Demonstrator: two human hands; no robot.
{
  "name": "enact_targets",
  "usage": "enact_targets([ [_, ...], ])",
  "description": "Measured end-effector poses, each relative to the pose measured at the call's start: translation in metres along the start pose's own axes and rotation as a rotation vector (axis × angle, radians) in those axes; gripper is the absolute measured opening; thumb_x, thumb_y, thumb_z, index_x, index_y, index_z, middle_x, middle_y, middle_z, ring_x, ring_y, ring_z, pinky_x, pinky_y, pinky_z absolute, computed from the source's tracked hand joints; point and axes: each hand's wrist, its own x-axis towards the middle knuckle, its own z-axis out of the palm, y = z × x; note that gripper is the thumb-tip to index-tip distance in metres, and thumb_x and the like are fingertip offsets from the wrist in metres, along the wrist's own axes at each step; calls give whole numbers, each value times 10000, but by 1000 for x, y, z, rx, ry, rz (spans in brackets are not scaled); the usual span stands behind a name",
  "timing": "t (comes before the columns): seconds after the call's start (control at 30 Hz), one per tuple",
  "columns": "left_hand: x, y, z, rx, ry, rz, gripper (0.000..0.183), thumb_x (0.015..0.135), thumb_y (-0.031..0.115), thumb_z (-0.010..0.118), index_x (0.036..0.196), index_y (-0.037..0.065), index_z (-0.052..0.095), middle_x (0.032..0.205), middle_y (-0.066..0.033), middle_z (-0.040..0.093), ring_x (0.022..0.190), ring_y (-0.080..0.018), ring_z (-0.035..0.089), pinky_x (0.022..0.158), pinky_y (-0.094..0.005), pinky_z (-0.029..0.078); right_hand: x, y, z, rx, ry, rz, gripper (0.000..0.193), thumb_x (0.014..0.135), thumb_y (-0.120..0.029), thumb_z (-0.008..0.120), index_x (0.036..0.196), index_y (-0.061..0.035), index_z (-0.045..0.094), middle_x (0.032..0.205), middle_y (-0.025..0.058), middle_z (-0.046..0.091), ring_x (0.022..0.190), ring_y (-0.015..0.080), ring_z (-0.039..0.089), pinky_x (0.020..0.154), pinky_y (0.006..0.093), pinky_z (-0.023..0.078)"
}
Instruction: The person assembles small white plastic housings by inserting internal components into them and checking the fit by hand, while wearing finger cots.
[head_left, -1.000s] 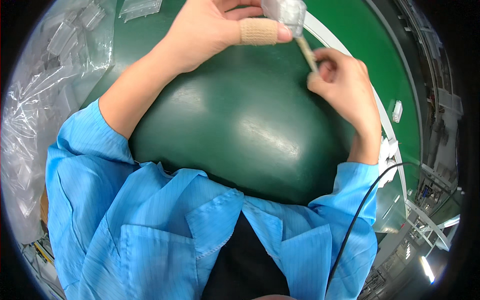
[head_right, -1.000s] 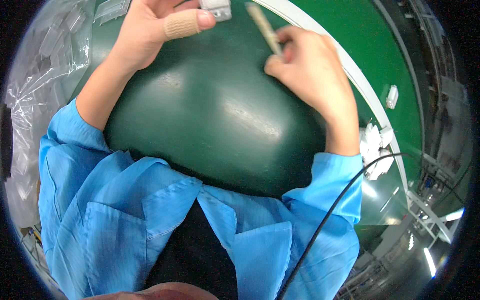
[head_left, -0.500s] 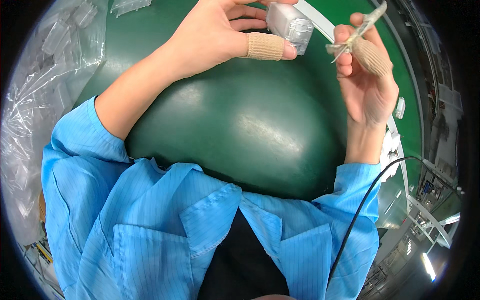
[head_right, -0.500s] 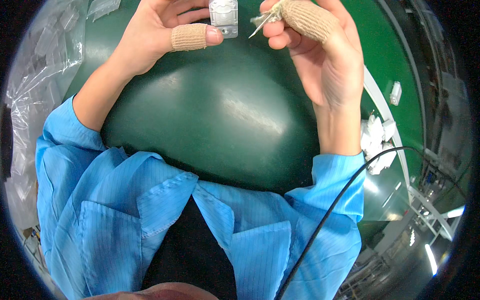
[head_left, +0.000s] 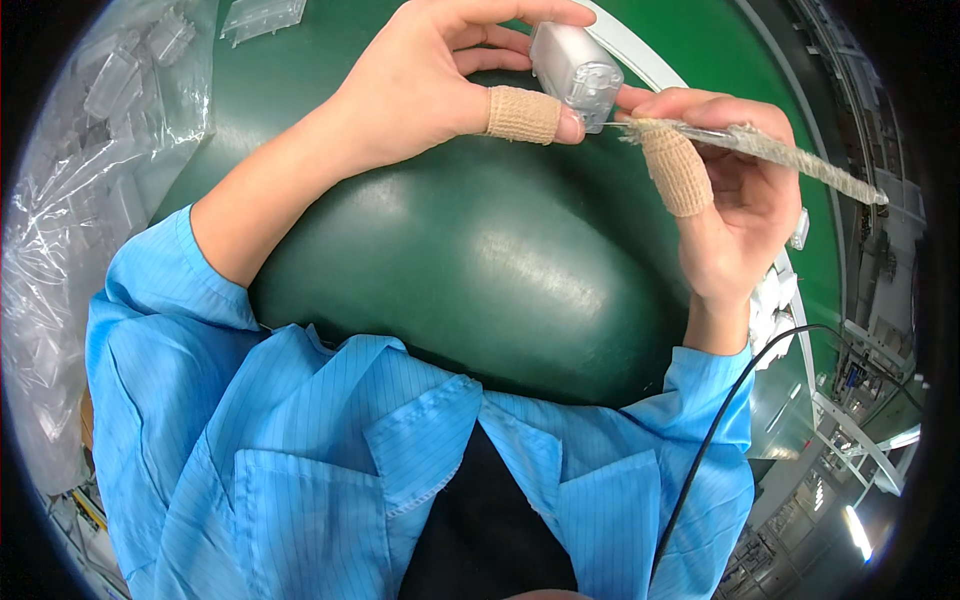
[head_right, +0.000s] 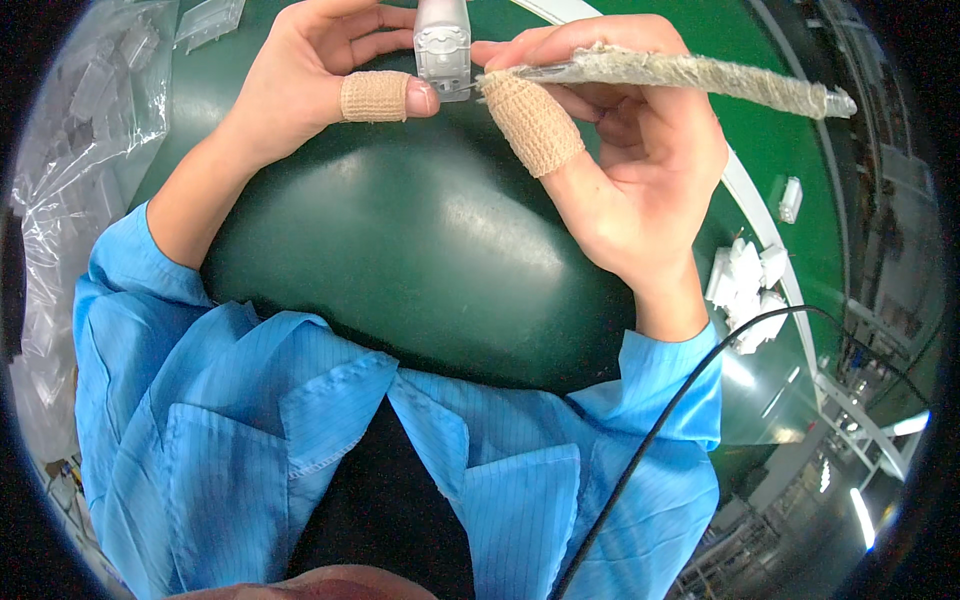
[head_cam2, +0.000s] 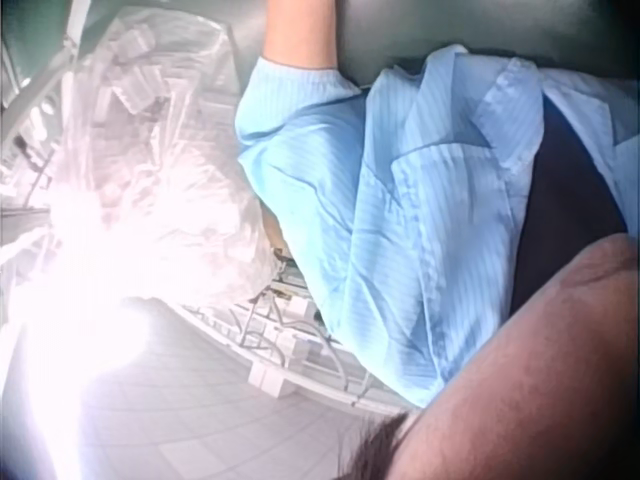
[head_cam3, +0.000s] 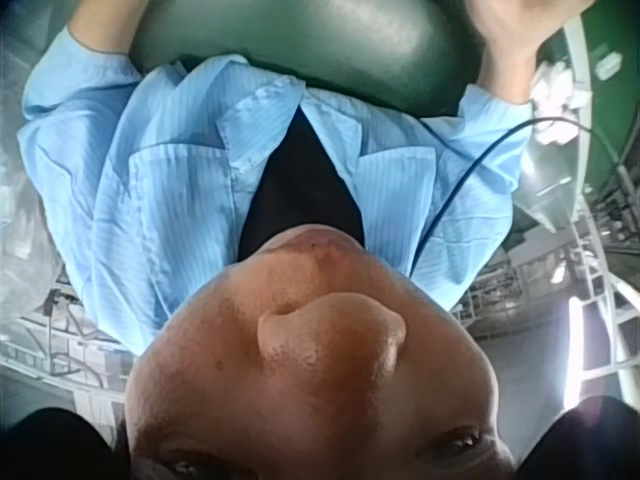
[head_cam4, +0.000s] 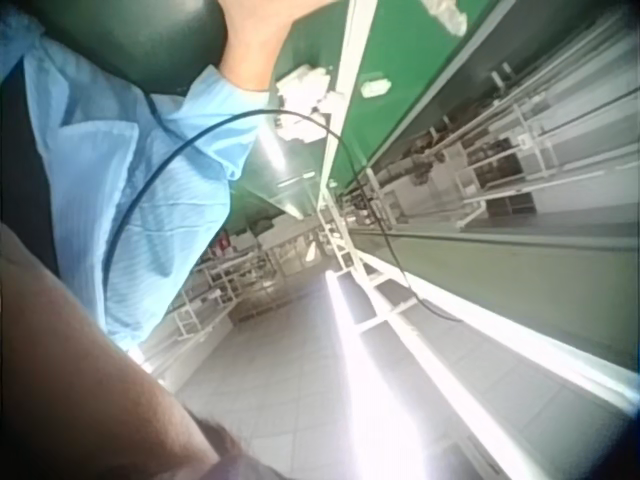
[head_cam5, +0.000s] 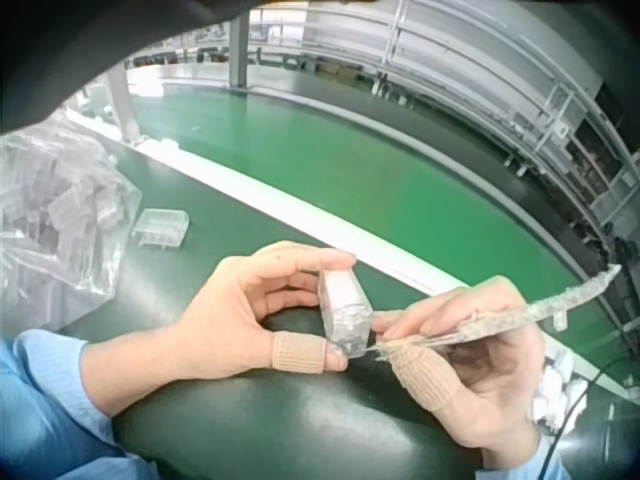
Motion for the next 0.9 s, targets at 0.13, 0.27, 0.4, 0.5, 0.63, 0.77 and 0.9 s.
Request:
enact_targets([
  [0.13, 1, 2, -2, -1, -7, -15, 692, 674, -48, 799, 1300, 25, 512, 1158, -61, 540, 1065, -160, 558, 974, -317, 448, 3, -4, 1, -41, 0, 33, 298, 826, 21, 644, 1072, 16, 476, 1012, 222, 610, 990, 338, 621, 885, 456, 505],
  [0.27, 6, 7, -1, 26, -18, 1, 690, 679, -66, 791, 1303, 38, 516, 1170, -56, 530, 1069, -150, 552, 969, -307, 453, 3, -10, 2, -91, -21, 51, 285, 829, 29, 640, 1067, 21, 483, 1018, 230, 608, 998, 341, 620, 874, 444, 511],
  [0.4, 11, 41, 19, -122, 388, -688, 676, 668, 54, 830, 1269, -5, 526, 1126, -98, 566, 1034, -195, 578, 984, -362, 440, -2, -2, 4, -189, -29, -58, 297, 827, 56, 629, 1071, 25, 462, 1013, 234, 599, 974, 351, 623, 879, 482, 517],
  [0.5, 2, 29, 19, 113, 336, -549, 604, 658, 69, 832, 1221, 100, 615, 1123, -61, 599, 1026, -170, 594, 949, -314, 471, -2, 10, 9, -148, 5, -244, 296, 787, 87, 666, 1024, 64, 491, 983, 197, 613, 944, 318, 649, 856, 427, 553],
  [0.63, 6, 31, 20, 73, 334, -589, 608, 654, 62, 833, 1221, 108, 617, 1103, -52, 590, 1018, -170, 590, 975, -316, 456, -8, 9, 10, -90, 69, -200, 300, 801, 100, 644, 1032, 61, 458, 983, 218, 603, 962, 330, 636, 862, 458, 547],
  [0.77, 7, 31, 21, 80, 350, -594, 667, 650, 66, 834, 1264, 119, 580, 1139, -54, 560, 1040, -174, 575, 995, -325, 446, -9, 8, 9, 42, 104, -99, 303, 805, 101, 641, 1033, 44, 451, 995, 220, 604, 966, 323, 635, 878, 442, 536],
  [0.9, 11, 40, 22, 210, 319, -575, 820, 625, 81, 841, 1358, 137, 477, 1196, -71, 535, 1117, -201, 534, 1021, -354, 429, -3, 3, 0, 215, 148, 59, 302, 814, 71, 651, 1038, 11, 459, 973, 192, 624, 942, 286, 642, 861, 401, 532],
])
